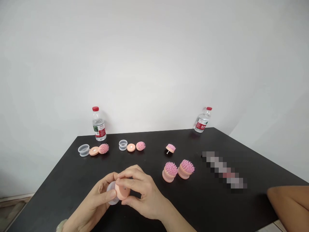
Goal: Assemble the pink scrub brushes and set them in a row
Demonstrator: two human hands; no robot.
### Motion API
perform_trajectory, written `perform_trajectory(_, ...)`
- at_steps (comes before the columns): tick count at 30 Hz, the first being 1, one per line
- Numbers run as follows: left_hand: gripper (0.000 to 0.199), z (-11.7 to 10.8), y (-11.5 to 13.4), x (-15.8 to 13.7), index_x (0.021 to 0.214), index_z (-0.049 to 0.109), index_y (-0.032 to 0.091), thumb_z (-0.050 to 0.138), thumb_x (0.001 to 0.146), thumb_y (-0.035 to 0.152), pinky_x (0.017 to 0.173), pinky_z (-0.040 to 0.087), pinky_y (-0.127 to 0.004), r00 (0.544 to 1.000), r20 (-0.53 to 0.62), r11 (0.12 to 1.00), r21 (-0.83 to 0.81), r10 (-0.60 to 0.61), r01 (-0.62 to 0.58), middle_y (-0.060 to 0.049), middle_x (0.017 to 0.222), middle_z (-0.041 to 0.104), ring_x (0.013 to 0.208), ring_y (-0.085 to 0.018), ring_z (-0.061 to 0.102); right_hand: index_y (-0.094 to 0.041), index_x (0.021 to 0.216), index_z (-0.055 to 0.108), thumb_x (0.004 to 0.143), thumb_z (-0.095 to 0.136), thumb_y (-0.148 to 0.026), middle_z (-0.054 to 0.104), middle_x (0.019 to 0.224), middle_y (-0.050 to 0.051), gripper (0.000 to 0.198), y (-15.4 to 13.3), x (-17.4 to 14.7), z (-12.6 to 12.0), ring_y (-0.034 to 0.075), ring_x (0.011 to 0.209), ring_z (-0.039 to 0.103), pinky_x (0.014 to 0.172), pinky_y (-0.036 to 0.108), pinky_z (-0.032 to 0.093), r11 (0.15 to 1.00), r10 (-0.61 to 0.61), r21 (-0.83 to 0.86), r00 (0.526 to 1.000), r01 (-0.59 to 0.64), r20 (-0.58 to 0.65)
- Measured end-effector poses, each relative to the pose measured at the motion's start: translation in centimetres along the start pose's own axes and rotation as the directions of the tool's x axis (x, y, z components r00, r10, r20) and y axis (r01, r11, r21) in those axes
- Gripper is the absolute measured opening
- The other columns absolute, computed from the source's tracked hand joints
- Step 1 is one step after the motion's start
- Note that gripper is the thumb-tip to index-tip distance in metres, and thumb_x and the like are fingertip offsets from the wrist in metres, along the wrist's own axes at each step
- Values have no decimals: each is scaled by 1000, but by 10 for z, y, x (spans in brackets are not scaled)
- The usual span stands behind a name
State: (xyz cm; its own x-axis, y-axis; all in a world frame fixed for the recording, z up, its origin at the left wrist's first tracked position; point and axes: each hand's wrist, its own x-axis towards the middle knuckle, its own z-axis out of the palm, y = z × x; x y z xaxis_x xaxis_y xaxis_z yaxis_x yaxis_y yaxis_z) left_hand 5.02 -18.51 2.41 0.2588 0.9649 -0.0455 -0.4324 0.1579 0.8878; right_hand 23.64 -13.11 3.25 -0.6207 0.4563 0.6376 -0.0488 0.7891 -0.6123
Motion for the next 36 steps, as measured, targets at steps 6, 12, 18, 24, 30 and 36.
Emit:
perform_trajectory(6, 32, 0, -1, 2, 88, 69, 16, 84, 73, 40, 74, 43, -26, 1000, -12, 999, 37, 12, -11, -2, 81, 67, 76, -14, 55, -26, 129, 64, 87, 76, -44, 69, 117, 9, 47, 2, -1, -2, 24, 106, 62, 92, 40, 54, 991, 133, -15, 991, -133, 2)
perform_trajectory(12, 41, 1, -8, 5, 93, 69, 21, 93, 61, 29, 77, 48, -28, 982, -127, 963, 246, 143, -108, -2, 93, 71, 85, -19, 62, -20, 79, 68, 72, 61, -83, 62, 75, 3, 64, 6, 0, 4, 19, 72, 54, 65, 32, 49, 951, 266, -125, 953, -284, -142)
perform_trajectory(18, 40, -2, -11, 7, 93, 70, 23, 92, 60, 23, 80, 52, -32, 939, -189, 890, 414, 288, -190, -2, 95, 72, 90, -24, 68, -20, 99, 69, 73, 57, -84, 64, 92, 5, 70, 11, -4, 6, 19, 80, 59, 69, 32, 52, 939, 334, -59, 939, -339, -78)
perform_trajectory(24, 36, -3, -11, 7, 96, 66, 24, 88, 67, 27, 83, 53, -36, 921, -236, 842, 518, 311, -152, -3, 96, 74, 91, -27, 70, -24, 124, 59, 87, 76, -38, 59, 116, 6, 43, 5, -6, 9, 19, 92, 61, 83, 34, 55, 930, 362, -56, 932, -362, -19)
perform_trajectory(30, 31, -3, -17, 3, 100, 66, 27, 83, 75, 31, 78, 51, -36, 887, -186, 630, 764, 422, -140, -3, 99, 70, 88, -26, 67, -20, 77, 59, 80, 79, -48, 56, 74, -2, 35, 10, -7, 16, 15, 66, 53, 62, 29, 47, 847, 485, -202, 870, -493, -88)
perform_trajectory(36, 38, -1, -15, 2, 107, 66, 29, 83, 73, 28, 80, 50, -37, 869, -183, 598, 787, 459, -150, -4, 104, 69, 94, -29, 65, -21, 120, 59, 78, 82, -50, 62, 113, 7, 56, 12, -6, 12, 23, 97, 62, 81, 35, 54, 908, 408, -93, 913, -408, -16)
